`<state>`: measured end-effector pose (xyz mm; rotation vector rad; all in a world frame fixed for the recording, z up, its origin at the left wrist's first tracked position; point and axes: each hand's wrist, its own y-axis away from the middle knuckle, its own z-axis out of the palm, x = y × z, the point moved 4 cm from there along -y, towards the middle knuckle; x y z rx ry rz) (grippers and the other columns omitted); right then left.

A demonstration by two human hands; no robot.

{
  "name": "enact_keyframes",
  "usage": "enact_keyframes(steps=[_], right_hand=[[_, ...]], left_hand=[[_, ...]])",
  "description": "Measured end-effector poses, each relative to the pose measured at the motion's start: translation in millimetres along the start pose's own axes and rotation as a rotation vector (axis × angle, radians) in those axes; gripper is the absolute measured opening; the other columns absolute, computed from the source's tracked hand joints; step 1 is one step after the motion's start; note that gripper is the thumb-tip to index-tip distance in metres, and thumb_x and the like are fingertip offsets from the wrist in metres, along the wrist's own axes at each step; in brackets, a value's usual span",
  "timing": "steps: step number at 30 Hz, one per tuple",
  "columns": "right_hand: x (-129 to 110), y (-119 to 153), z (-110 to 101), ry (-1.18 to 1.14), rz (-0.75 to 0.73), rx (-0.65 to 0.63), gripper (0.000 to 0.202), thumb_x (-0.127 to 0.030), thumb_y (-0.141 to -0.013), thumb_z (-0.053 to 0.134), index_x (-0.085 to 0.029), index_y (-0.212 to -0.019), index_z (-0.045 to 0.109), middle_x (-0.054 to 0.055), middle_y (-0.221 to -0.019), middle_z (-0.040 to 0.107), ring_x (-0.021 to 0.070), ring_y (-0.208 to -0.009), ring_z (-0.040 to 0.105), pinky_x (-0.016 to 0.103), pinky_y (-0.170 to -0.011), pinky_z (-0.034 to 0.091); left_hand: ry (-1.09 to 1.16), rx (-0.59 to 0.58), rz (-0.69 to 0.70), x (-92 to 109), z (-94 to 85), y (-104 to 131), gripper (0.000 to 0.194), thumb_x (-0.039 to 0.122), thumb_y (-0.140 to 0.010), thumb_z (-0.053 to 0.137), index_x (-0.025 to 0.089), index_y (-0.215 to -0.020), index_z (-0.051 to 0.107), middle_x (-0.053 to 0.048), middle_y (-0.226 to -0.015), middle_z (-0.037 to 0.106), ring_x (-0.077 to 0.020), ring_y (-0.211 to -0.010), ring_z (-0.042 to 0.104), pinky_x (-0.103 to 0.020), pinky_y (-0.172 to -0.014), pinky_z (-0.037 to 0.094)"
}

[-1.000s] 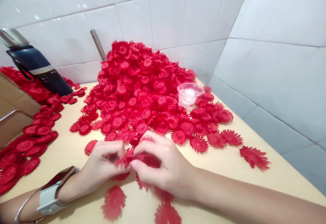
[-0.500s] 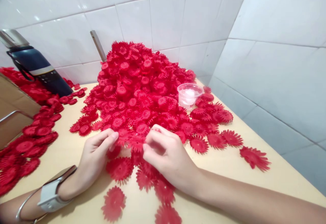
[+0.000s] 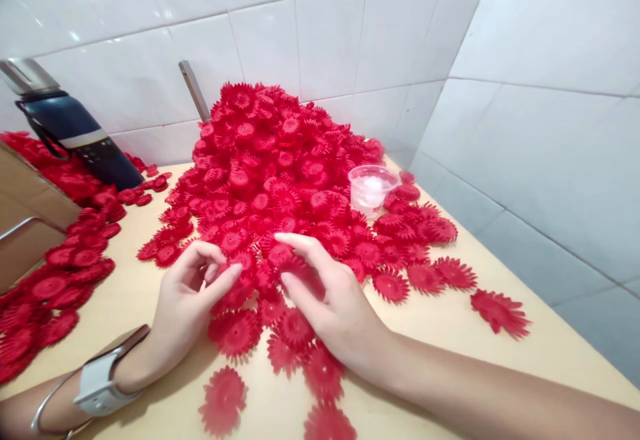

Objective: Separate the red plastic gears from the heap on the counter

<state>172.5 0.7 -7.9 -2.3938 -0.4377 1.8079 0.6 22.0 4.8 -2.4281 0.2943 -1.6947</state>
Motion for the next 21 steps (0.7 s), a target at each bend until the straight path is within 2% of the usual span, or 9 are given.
enact_keyframes(steps=[2,5,7,11,13,16,19,21], right_hand=[[3,0,2,-0.101,0.043,-0.009,0.031,-0.023,-0.084,0.051,-0.031,-0.113,0.044,0.001,-0.106,0.059,0.0174,-0.101,0.056,0.031,-0.083,0.049],[4,0,3,-0.190,0.062,-0.036,0.020,-0.024,-0.082,0.055,-0.027,-0.100,0.049,0.000,-0.094,0.062,0.0157,-0.087,0.062,0.028,-0.073,0.053],[2,-1,2,-0.160,0.012,-0.034,0.012,-0.021,-0.080,0.057,-0.025,-0.091,0.054,0.000,-0.090,0.063,0.0154,-0.085,0.062,0.027,-0.074,0.052],[-4,0,-1,-0.057,-0.153,-0.036,0.016,-0.010,-0.078,0.054,-0.023,-0.081,0.062,0.004,-0.103,0.061,0.0184,-0.101,0.056,0.031,-0.088,0.045],[-5,1,-1,-0.022,-0.198,-0.041,0.018,-0.009,-0.077,0.053,-0.023,-0.077,0.065,0.005,-0.110,0.056,0.0190,-0.104,0.054,0.030,-0.086,0.046],[-6,2,1,0.004,-0.205,-0.078,0.021,-0.009,-0.078,0.052,-0.023,-0.074,0.067,0.005,-0.113,0.052,0.0189,-0.102,0.055,0.028,-0.081,0.048],[-7,2,1,-0.004,-0.159,-0.085,0.023,-0.008,-0.078,0.049,-0.024,-0.079,0.065,0.005,-0.112,0.053,0.0200,-0.103,0.054,0.032,-0.086,0.044],[-7,1,2,-0.032,-0.114,-0.090,0.016,-0.012,-0.078,0.049,-0.023,-0.080,0.060,0.005,-0.109,0.054,0.0202,-0.101,0.054,0.033,-0.087,0.043]], left_hand=[[-0.057,-0.105,0.056,4,2.7,2,0.004,0.018,-0.080,0.055,0.020,-0.077,0.053,0.005,-0.065,0.045,-0.0085,-0.059,0.042,-0.019,-0.056,0.034],[-0.121,-0.321,0.088,9,8.4,6,0.012,0.024,-0.083,0.051,0.019,-0.077,0.060,0.002,-0.073,0.051,-0.0106,-0.067,0.048,-0.022,-0.062,0.037],[-0.153,-0.385,0.100,11,9.7,7,0.014,0.026,-0.083,0.052,0.019,-0.077,0.062,0.001,-0.073,0.051,-0.0115,-0.068,0.049,-0.023,-0.063,0.037],[-0.155,-0.452,0.095,11,12.5,8,0.027,0.028,-0.086,0.046,0.017,-0.066,0.062,0.001,-0.066,0.049,-0.0116,-0.065,0.048,-0.023,-0.061,0.037],[-0.139,-0.470,0.086,10,14.1,8,0.026,0.028,-0.086,0.046,0.017,-0.068,0.062,0.001,-0.067,0.051,-0.0122,-0.066,0.049,-0.024,-0.062,0.037],[-0.111,-0.447,0.086,9,14.4,7,0.015,0.023,-0.083,0.051,0.018,-0.074,0.062,0.000,-0.072,0.054,-0.0126,-0.069,0.050,-0.023,-0.063,0.038],[-0.098,-0.393,0.084,7,12.7,6,0.012,0.018,-0.082,0.052,0.018,-0.074,0.061,0.001,-0.074,0.054,-0.0118,-0.069,0.051,-0.023,-0.063,0.038],[-0.102,-0.375,0.086,7,11.7,6,0.010,0.017,-0.082,0.052,0.018,-0.075,0.061,0.001,-0.074,0.054,-0.0114,-0.069,0.051,-0.022,-0.063,0.038]])
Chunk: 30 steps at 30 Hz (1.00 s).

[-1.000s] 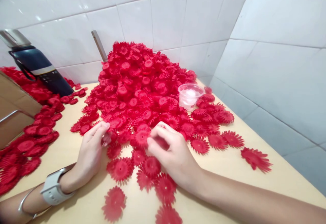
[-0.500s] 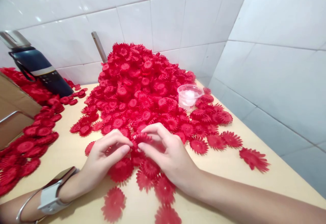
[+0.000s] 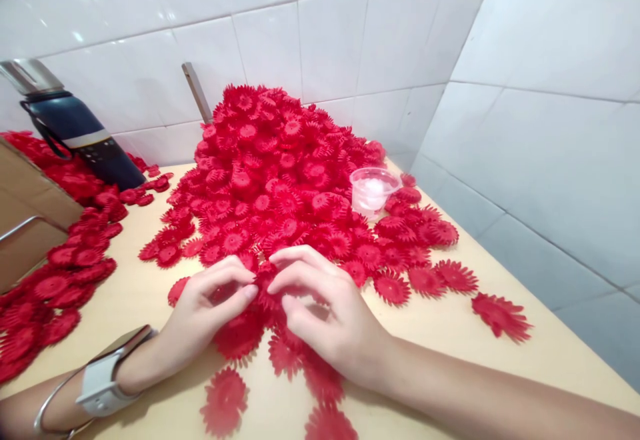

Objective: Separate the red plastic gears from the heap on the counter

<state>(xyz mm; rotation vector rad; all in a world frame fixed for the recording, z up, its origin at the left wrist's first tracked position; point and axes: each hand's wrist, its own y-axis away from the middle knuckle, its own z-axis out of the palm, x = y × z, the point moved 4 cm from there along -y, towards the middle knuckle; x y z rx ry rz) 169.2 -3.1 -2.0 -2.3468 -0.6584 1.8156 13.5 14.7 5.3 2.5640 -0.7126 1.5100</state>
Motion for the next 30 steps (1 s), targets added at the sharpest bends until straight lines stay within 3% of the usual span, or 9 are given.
enact_keyframes(steps=[3,5,10,16,20,24,27,30], right_hand=[[2.2,-0.9,0.4,-0.058,0.088,0.030,0.005,-0.019,-0.079,0.054,-0.022,-0.081,0.051,0.003,-0.095,0.058,0.0174,-0.091,0.056,0.030,-0.078,0.046],[3.6,-1.5,1.6,-0.098,0.148,0.022,0.013,-0.020,-0.078,0.055,-0.023,-0.087,0.048,0.001,-0.086,0.059,0.0157,-0.082,0.057,0.026,-0.068,0.047],[2.0,-2.6,7.7,-0.076,0.208,-0.168,0.006,-0.021,-0.082,0.048,-0.021,-0.085,0.053,-0.001,-0.073,0.057,0.0120,-0.065,0.052,0.022,-0.057,0.042],[6.6,0.1,6.5,-0.097,0.261,-0.114,0.010,-0.019,-0.085,0.041,-0.019,-0.076,0.045,-0.005,-0.059,0.050,0.0087,-0.051,0.044,0.020,-0.048,0.035],[8.4,-1.4,7.2,-0.134,0.289,-0.111,0.007,-0.021,-0.088,0.037,-0.020,-0.091,0.043,-0.006,-0.052,0.050,0.0104,-0.051,0.049,0.022,-0.052,0.040],[8.4,-5.4,6.1,-0.078,0.319,-0.132,0.025,-0.027,-0.090,0.037,-0.018,-0.111,0.047,0.000,-0.063,0.061,0.0133,-0.060,0.058,0.025,-0.059,0.044],[6.3,-6.9,5.0,-0.064,0.272,-0.124,0.025,-0.025,-0.089,0.039,-0.018,-0.109,0.052,0.003,-0.075,0.066,0.0149,-0.072,0.062,0.028,-0.070,0.046],[5.6,-6.5,5.7,-0.034,0.238,-0.142,0.024,-0.023,-0.089,0.038,-0.017,-0.106,0.055,0.002,-0.070,0.066,0.0143,-0.068,0.062,0.027,-0.069,0.046]], left_hand=[[-0.005,-0.025,0.019,0.7,0.5,0.8,0.011,0.017,-0.083,0.052,0.020,-0.078,0.062,0.001,-0.074,0.054,-0.0110,-0.071,0.050,-0.022,-0.065,0.038],[-0.004,-0.039,0.027,1.4,0.8,1.5,0.013,0.018,-0.084,0.051,0.021,-0.080,0.063,0.001,-0.075,0.054,-0.0108,-0.071,0.050,-0.022,-0.065,0.038],[-0.024,-0.046,0.043,2.9,0.9,2.5,0.012,0.021,-0.083,0.053,0.020,-0.079,0.064,0.001,-0.074,0.053,-0.0110,-0.069,0.050,-0.022,-0.063,0.038],[0.021,0.009,-0.001,1.1,-0.9,1.6,0.013,0.025,-0.081,0.056,0.023,-0.092,0.062,0.000,-0.083,0.057,-0.0134,-0.076,0.053,-0.024,-0.069,0.041],[0.076,0.076,-0.046,0.0,-3.0,0.9,0.014,0.027,-0.082,0.054,0.023,-0.095,0.058,0.001,-0.082,0.058,-0.0133,-0.076,0.054,-0.024,-0.070,0.042],[0.096,0.063,-0.043,0.8,-2.3,0.4,0.013,0.025,-0.084,0.051,0.022,-0.094,0.058,0.000,-0.087,0.059,-0.0135,-0.080,0.055,-0.024,-0.072,0.042],[0.059,0.079,-0.011,1.4,-2.8,0.1,0.012,0.023,-0.084,0.052,0.023,-0.093,0.059,0.001,-0.086,0.058,-0.0126,-0.078,0.053,-0.023,-0.070,0.041],[0.013,0.112,0.029,2.4,-4.2,-0.1,0.008,0.022,-0.083,0.053,0.023,-0.089,0.059,0.002,-0.086,0.056,-0.0115,-0.078,0.052,-0.023,-0.071,0.040]])
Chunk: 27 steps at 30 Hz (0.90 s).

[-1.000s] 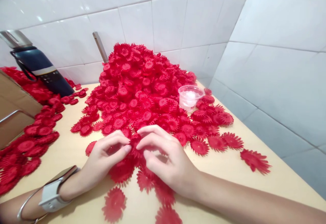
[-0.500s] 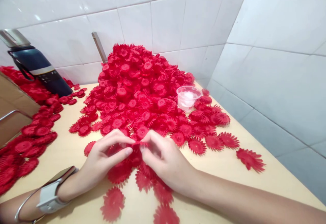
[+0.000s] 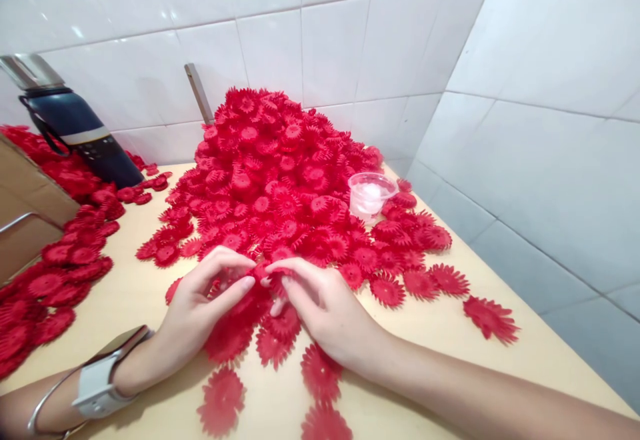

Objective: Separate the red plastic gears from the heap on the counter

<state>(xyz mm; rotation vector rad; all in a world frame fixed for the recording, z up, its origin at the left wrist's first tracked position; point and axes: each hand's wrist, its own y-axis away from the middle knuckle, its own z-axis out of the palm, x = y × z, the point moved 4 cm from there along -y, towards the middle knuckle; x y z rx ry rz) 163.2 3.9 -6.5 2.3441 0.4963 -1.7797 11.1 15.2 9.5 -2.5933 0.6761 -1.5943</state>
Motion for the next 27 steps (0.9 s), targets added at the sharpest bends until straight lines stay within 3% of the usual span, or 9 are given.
enact_keyframes(steps=[4,9,13,17,22,27], right_hand=[[2,1,1,0.052,0.029,-0.005,0.027,-0.024,-0.090,0.036,-0.016,-0.110,0.053,0.000,-0.058,0.061,0.0128,-0.055,0.058,0.026,-0.060,0.046],[2,0,0,0.070,0.006,0.022,0.030,-0.023,-0.090,0.036,-0.017,-0.116,0.049,0.001,-0.064,0.063,0.0162,-0.067,0.062,0.030,-0.069,0.048],[1,0,0,0.066,-0.051,0.014,0.026,-0.019,-0.089,0.036,-0.019,-0.107,0.055,0.001,-0.066,0.062,0.0156,-0.068,0.061,0.029,-0.068,0.047],[3,-1,0,-0.004,-0.006,0.014,0.026,-0.017,-0.089,0.034,-0.016,-0.100,0.058,0.002,-0.062,0.061,0.0137,-0.061,0.058,0.026,-0.059,0.045],[7,-1,1,-0.094,0.076,0.020,0.027,-0.028,-0.090,0.038,-0.015,-0.104,0.056,0.001,-0.056,0.060,0.0132,-0.054,0.057,0.025,-0.053,0.043],[11,0,3,-0.240,0.115,-0.009,0.030,-0.037,-0.088,0.040,-0.012,-0.092,0.058,0.000,-0.051,0.059,0.0136,-0.050,0.060,0.024,-0.048,0.044]], left_hand=[[-0.020,-0.008,0.023,1,0.2,0,0.006,0.021,-0.084,0.053,0.022,-0.086,0.058,0.002,-0.084,0.054,-0.0115,-0.079,0.052,-0.023,-0.073,0.039],[-0.015,-0.025,0.018,0,0.9,0,0.007,0.020,-0.084,0.052,0.023,-0.088,0.057,0.001,-0.087,0.055,-0.0130,-0.084,0.053,-0.025,-0.077,0.040],[-0.014,-0.045,0.009,0,1.8,0,0.007,0.023,-0.084,0.052,0.022,-0.087,0.058,0.000,-0.086,0.056,-0.0143,-0.083,0.053,-0.026,-0.076,0.040],[-0.030,-0.077,0.024,0,2.8,1,0.008,0.023,-0.083,0.053,0.021,-0.083,0.060,0.000,-0.084,0.056,-0.0142,-0.080,0.053,-0.026,-0.074,0.040],[-0.039,-0.088,0.021,0,3.1,1,0.007,0.022,-0.083,0.053,0.020,-0.081,0.060,-0.001,-0.083,0.057,-0.0146,-0.079,0.054,-0.027,-0.072,0.041],[-0.049,-0.091,0.029,1,3.0,2,0.007,0.023,-0.083,0.054,0.021,-0.082,0.060,0.000,-0.081,0.058,-0.0142,-0.078,0.054,-0.026,-0.072,0.041]])
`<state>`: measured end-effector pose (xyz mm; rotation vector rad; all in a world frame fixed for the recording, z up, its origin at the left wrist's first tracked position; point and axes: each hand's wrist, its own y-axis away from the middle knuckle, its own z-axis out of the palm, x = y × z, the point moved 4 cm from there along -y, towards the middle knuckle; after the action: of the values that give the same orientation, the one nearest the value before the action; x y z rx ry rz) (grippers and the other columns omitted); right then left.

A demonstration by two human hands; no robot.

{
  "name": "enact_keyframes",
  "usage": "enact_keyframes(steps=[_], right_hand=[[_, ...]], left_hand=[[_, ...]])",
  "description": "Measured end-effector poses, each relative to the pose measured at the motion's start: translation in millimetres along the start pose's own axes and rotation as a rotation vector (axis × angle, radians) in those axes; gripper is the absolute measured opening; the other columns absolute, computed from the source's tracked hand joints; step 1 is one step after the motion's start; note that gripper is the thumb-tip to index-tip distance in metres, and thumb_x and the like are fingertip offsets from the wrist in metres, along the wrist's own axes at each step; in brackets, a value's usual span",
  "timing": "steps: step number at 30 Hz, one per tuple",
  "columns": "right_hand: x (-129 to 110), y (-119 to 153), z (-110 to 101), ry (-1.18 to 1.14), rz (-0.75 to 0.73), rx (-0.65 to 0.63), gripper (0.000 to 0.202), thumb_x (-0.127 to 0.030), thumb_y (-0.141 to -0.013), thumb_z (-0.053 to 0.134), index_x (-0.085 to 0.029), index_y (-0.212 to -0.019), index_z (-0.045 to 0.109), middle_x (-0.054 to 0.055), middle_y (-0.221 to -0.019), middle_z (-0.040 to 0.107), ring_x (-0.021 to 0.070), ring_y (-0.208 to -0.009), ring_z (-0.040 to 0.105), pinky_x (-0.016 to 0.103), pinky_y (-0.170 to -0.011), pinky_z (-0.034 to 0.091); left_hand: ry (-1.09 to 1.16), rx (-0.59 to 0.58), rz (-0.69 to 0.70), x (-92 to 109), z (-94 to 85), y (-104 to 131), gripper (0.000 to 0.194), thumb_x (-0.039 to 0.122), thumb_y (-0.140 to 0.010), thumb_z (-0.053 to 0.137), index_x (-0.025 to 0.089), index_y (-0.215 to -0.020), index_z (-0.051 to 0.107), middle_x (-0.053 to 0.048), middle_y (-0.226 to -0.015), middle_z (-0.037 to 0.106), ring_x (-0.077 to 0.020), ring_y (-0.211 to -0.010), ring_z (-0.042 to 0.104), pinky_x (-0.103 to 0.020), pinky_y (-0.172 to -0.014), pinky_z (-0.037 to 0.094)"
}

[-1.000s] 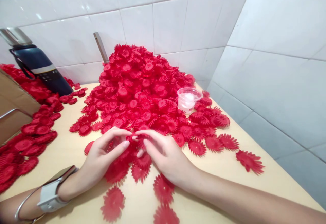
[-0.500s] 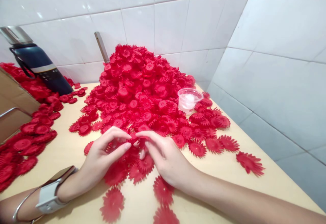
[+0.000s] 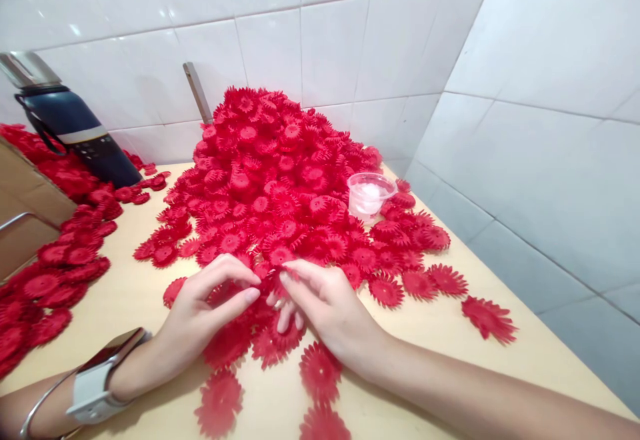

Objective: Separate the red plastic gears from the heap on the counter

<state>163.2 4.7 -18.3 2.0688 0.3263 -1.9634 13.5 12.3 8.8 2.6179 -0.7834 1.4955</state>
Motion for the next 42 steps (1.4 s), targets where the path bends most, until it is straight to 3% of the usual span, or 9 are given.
enact_keyframes(steps=[9,18,24,34,38,42], right_hand=[[0,2,1,0.065,0.019,-0.007,0.032,-0.042,-0.085,0.044,-0.015,-0.071,0.055,0.000,-0.048,0.061,0.0112,-0.042,0.058,0.019,-0.040,0.036],[-3,2,-1,0.098,-0.005,0.025,0.033,-0.041,-0.083,0.049,-0.017,-0.059,0.051,-0.003,-0.047,0.057,0.0113,-0.042,0.058,0.020,-0.043,0.040],[-7,3,0,0.191,-0.013,0.003,0.037,-0.038,-0.081,0.052,-0.016,-0.051,0.051,-0.004,-0.042,0.048,0.0078,-0.037,0.047,0.019,-0.040,0.035],[-12,3,7,0.172,-0.065,-0.141,0.017,-0.023,-0.086,0.044,-0.016,-0.075,0.054,-0.002,-0.058,0.051,0.0090,-0.054,0.048,0.019,-0.051,0.037],[-8,4,6,0.180,-0.047,-0.115,0.024,-0.027,-0.087,0.043,-0.016,-0.067,0.052,-0.003,-0.053,0.051,0.0082,-0.048,0.048,0.018,-0.047,0.037],[-6,3,3,0.154,-0.006,-0.062,0.028,-0.030,-0.087,0.043,-0.016,-0.063,0.048,-0.002,-0.052,0.055,0.0071,-0.042,0.048,0.018,-0.042,0.036]], left_hand=[[0.006,-0.003,-0.015,1,0.4,-1,0.007,0.026,-0.082,0.054,0.020,-0.083,0.059,0.000,-0.082,0.059,-0.0144,-0.078,0.055,-0.026,-0.072,0.042],[-0.009,-0.050,-0.011,1,2.0,0,0.007,0.026,-0.081,0.056,0.020,-0.079,0.059,0.001,-0.079,0.057,-0.0132,-0.075,0.054,-0.024,-0.070,0.041],[0.029,-0.138,-0.034,2,6.0,1,0.009,0.027,-0.080,0.057,0.018,-0.079,0.057,0.000,-0.079,0.059,-0.0128,-0.074,0.055,-0.023,-0.068,0.041],[0.009,-0.054,-0.032,-1,3.9,2,0.005,0.021,-0.082,0.055,0.019,-0.078,0.055,0.002,-0.077,0.058,-0.0107,-0.073,0.055,-0.021,-0.067,0.042],[0.007,0.020,-0.027,-1,1.2,3,0.004,0.022,-0.082,0.054,0.020,-0.079,0.054,0.003,-0.075,0.057,-0.0097,-0.070,0.053,-0.020,-0.066,0.042],[-0.001,0.014,0.016,1,0.8,2,0.003,0.020,-0.082,0.054,0.021,-0.083,0.057,0.003,-0.079,0.057,-0.0102,-0.074,0.054,-0.021,-0.070,0.042]])
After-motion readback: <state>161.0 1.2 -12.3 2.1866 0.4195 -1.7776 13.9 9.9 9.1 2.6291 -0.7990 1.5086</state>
